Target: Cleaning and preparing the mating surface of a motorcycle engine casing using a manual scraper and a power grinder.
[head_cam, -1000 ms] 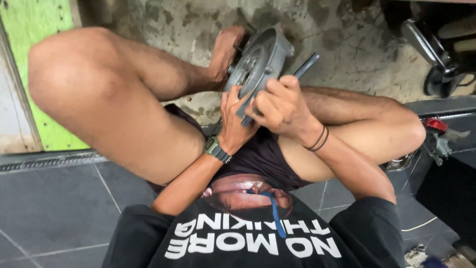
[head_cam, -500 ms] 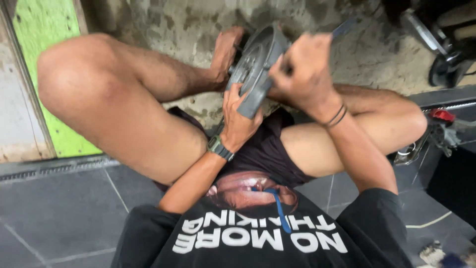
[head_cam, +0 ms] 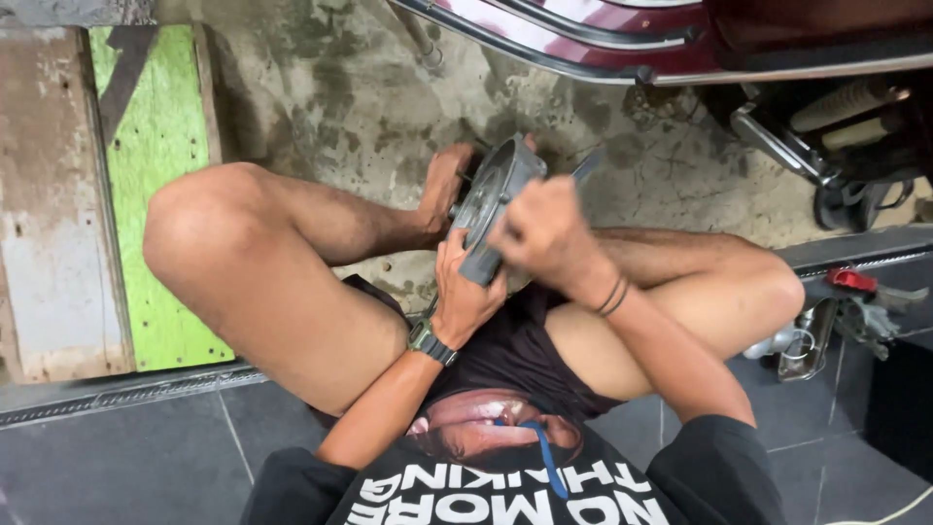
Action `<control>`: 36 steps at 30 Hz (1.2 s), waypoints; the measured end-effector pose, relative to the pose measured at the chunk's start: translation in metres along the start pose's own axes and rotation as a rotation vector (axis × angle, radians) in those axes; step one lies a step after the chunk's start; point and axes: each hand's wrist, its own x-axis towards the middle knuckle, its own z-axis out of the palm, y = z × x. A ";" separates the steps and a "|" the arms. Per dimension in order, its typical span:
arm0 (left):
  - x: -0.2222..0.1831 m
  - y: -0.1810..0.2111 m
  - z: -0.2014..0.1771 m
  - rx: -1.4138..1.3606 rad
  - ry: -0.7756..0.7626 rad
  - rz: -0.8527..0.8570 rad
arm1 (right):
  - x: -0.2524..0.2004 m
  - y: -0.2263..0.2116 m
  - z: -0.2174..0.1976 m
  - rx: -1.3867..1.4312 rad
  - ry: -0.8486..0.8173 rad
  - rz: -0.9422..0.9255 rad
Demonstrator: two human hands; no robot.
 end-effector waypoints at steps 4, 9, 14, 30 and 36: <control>0.006 0.014 -0.006 0.003 0.021 0.008 | 0.001 0.007 -0.005 0.004 -0.009 0.122; 0.002 0.005 -0.001 0.047 0.002 0.039 | 0.011 0.005 -0.007 0.000 -0.004 0.012; 0.004 0.005 -0.001 0.030 0.013 0.059 | 0.011 -0.009 -0.011 0.101 -0.015 0.072; 0.004 0.011 -0.005 -0.001 0.010 0.052 | 0.014 0.028 -0.016 0.036 -0.007 0.111; -0.003 -0.011 0.006 -0.005 -0.015 0.048 | 0.009 0.006 0.003 0.004 -0.009 0.063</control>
